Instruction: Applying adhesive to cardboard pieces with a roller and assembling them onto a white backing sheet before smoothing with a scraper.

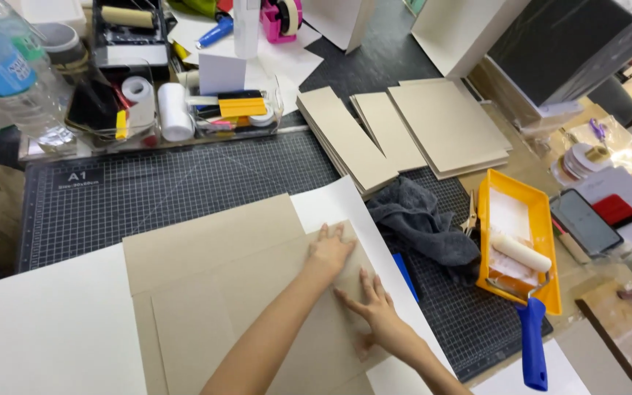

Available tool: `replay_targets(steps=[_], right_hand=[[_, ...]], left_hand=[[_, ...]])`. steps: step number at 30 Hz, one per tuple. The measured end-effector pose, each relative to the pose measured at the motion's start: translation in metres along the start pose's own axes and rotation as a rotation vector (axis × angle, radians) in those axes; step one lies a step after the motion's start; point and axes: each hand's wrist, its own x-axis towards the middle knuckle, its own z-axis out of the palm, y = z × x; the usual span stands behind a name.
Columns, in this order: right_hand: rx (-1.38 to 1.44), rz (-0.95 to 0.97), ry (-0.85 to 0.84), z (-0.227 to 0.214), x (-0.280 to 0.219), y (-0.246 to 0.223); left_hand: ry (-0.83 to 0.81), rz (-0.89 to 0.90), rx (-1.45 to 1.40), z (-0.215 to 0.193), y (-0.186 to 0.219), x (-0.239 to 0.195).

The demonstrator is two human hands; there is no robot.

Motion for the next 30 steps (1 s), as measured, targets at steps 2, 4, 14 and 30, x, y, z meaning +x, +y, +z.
replay_targets(steps=[2, 4, 14, 30], right_hand=[[0.022, 0.012, 0.005, -0.004, -0.008, -0.004], [0.05, 0.024, 0.003, 0.004, -0.012, -0.003], [0.097, 0.114, -0.033, 0.008, -0.015, -0.005], [0.047, 0.089, -0.055, 0.003, -0.018, -0.01]], left_hand=[[-0.049, -0.044, -0.006, -0.016, 0.01, -0.015], [-0.106, -0.09, -0.012, -0.021, 0.013, -0.027], [-0.105, -0.101, 0.007, -0.016, 0.019, -0.023], [-0.094, -0.085, -0.044, -0.017, 0.025, -0.028]])
